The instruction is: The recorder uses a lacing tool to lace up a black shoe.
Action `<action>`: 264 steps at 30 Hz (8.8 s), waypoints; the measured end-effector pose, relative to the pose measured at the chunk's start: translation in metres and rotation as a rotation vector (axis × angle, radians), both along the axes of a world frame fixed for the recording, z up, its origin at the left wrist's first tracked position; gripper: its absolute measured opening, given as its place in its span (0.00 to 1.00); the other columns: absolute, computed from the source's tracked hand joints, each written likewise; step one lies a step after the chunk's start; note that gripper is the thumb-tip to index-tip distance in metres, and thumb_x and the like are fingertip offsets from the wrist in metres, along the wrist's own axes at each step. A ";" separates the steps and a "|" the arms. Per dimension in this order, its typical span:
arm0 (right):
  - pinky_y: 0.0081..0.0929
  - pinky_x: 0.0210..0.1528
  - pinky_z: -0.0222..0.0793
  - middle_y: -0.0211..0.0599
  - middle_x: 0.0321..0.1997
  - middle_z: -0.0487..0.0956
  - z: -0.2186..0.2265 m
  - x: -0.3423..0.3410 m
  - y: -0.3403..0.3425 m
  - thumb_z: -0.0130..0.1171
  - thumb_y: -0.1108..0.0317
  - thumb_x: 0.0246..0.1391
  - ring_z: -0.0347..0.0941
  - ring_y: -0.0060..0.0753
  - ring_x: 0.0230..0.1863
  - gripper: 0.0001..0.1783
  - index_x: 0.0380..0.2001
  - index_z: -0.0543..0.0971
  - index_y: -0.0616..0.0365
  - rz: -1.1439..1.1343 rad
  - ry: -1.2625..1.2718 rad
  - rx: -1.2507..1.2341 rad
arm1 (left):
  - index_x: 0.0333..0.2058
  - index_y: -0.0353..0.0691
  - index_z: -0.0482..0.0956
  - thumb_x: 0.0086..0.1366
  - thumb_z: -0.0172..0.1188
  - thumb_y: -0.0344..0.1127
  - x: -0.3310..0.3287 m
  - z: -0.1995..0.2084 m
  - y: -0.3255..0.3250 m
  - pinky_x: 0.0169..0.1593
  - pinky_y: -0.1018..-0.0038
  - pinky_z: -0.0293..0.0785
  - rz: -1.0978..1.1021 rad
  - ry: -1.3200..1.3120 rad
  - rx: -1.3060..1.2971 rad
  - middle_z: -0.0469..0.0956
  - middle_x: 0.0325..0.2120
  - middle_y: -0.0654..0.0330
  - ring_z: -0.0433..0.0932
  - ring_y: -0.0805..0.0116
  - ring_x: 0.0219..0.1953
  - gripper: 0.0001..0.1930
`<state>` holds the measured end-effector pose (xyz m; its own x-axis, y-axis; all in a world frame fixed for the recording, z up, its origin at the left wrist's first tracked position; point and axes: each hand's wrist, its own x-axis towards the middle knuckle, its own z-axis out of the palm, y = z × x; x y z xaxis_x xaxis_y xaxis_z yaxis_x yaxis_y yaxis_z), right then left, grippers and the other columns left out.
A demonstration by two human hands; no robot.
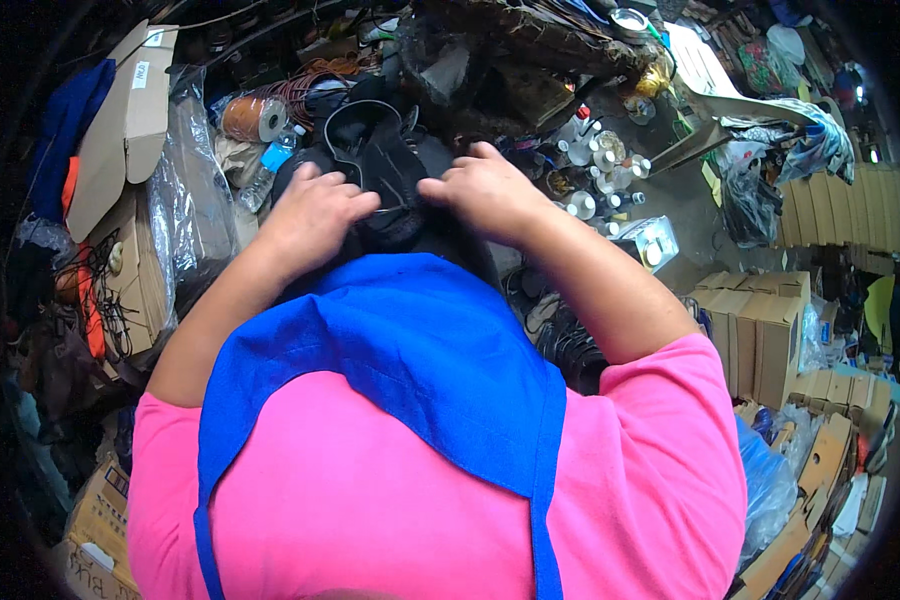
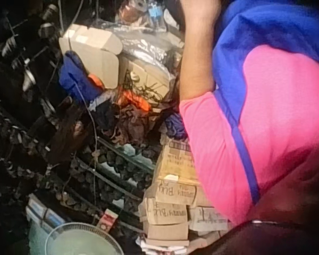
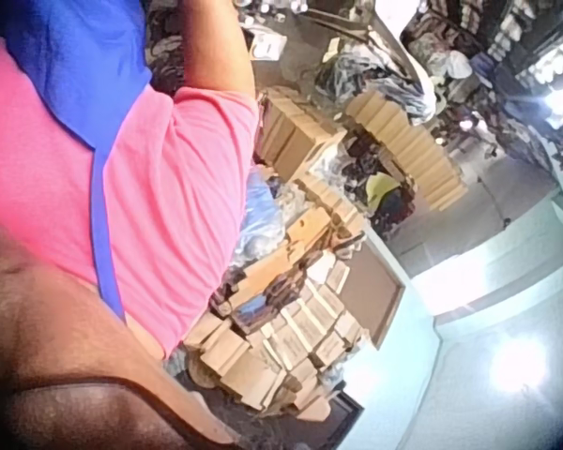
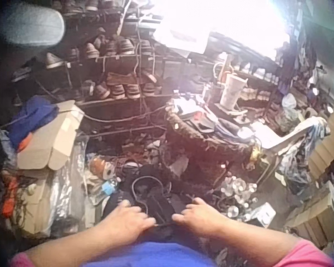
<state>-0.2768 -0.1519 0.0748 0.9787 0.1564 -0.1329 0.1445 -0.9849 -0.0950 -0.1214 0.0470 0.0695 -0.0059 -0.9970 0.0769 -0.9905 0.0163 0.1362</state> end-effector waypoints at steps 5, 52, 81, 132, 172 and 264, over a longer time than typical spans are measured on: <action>0.33 0.47 0.61 0.35 0.28 0.78 -0.012 -0.055 -0.050 0.53 0.72 0.48 0.74 0.38 0.37 0.09 0.35 0.74 0.50 -0.302 0.032 0.086 | 0.33 0.44 0.75 0.54 0.55 0.28 0.046 0.011 0.072 0.45 0.62 0.62 0.232 0.100 -0.016 0.78 0.29 0.61 0.74 0.61 0.38 0.07; 0.43 0.37 0.67 0.53 0.29 0.76 -0.032 -0.129 -0.051 0.53 0.58 0.58 0.73 0.57 0.35 0.14 0.34 0.76 0.59 -0.693 0.089 0.352 | 0.36 0.37 0.72 0.71 0.43 0.38 0.116 0.031 0.185 0.50 0.62 0.74 0.478 2.127 -1.175 0.75 0.26 0.57 0.77 0.59 0.44 0.12; 0.22 0.39 0.70 0.33 0.35 0.77 0.014 -0.015 -0.009 0.62 0.73 0.49 0.73 0.22 0.36 0.12 0.40 0.81 0.56 -0.518 -0.040 0.828 | 0.42 0.44 0.80 0.53 0.65 0.32 0.006 0.009 -0.027 0.49 0.66 0.72 0.021 0.566 -0.122 0.76 0.44 0.57 0.76 0.57 0.46 0.15; 0.38 0.36 0.71 0.45 0.30 0.74 0.028 0.026 0.025 0.56 0.69 0.48 0.74 0.48 0.33 0.07 0.28 0.82 0.53 -0.141 0.064 0.172 | 0.37 0.37 0.81 0.52 0.60 0.25 0.021 -0.032 -0.052 0.44 0.73 0.71 -0.106 0.805 0.191 0.73 0.33 0.58 0.75 0.64 0.38 0.12; 0.37 0.34 0.59 0.38 0.19 0.75 -0.038 -0.193 -0.011 0.51 0.53 0.59 0.71 0.43 0.25 0.21 0.19 0.74 0.56 -0.574 -0.047 -0.095 | 0.21 0.48 0.63 0.71 0.44 0.45 0.095 -0.041 0.018 0.33 0.72 0.65 0.544 2.274 -0.432 0.55 0.12 0.70 0.55 0.75 0.14 0.17; 0.33 0.25 0.58 0.43 0.18 0.61 0.006 0.000 0.013 0.57 0.66 0.53 0.57 0.30 0.21 0.16 0.20 0.66 0.65 -0.413 0.061 0.820 | 0.24 0.38 0.74 0.47 0.70 0.39 0.050 -0.041 -0.070 0.40 0.71 0.70 -0.007 0.849 -0.073 0.72 0.29 0.59 0.73 0.63 0.34 0.15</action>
